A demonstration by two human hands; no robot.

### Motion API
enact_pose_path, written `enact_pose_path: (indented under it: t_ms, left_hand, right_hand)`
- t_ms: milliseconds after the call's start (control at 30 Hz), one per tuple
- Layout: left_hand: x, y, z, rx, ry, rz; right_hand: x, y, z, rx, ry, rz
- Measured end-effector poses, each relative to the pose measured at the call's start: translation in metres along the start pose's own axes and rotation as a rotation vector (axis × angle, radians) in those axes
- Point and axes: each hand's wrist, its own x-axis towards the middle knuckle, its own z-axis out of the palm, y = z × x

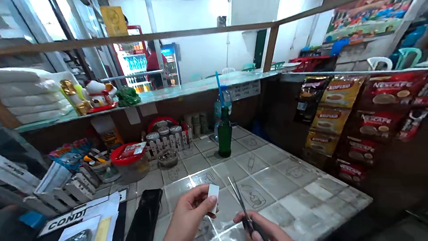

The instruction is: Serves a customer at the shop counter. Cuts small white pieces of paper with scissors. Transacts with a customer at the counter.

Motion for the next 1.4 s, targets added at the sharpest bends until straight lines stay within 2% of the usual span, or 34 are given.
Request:
enact_pose_path:
  t_ms: [167, 300, 467, 1033, 1200, 1400]
  left_hand:
    - [-0.002, -0.002, -0.002, 0.018, -0.035, -0.053]
    - [-0.003, -0.003, -0.004, 0.072, -0.141, -0.085]
    - [-0.002, -0.004, -0.006, 0.074, -0.190, -0.107]
    - [-0.002, -0.006, -0.006, 0.110, -0.184, -0.141]
    - [-0.005, 0.001, -0.001, 0.170, -0.136, -0.153]
    - [-0.002, -0.004, -0.011, 0.222, -0.241, -0.088]
  right_hand:
    - [0.012, 0.009, 0.003, 0.041, -0.090, -0.041]
    - [0.013, 0.013, 0.005, 0.036, -0.089, -0.050]
    - [0.011, 0.015, 0.002, 0.035, -0.084, -0.065]
    - [0.009, 0.016, 0.000, 0.045, -0.075, -0.075]
    - [0.008, 0.012, 0.000, 0.033, -0.060, -0.070]
    - [0.007, 0.016, -0.003, 0.097, -0.118, -0.090]
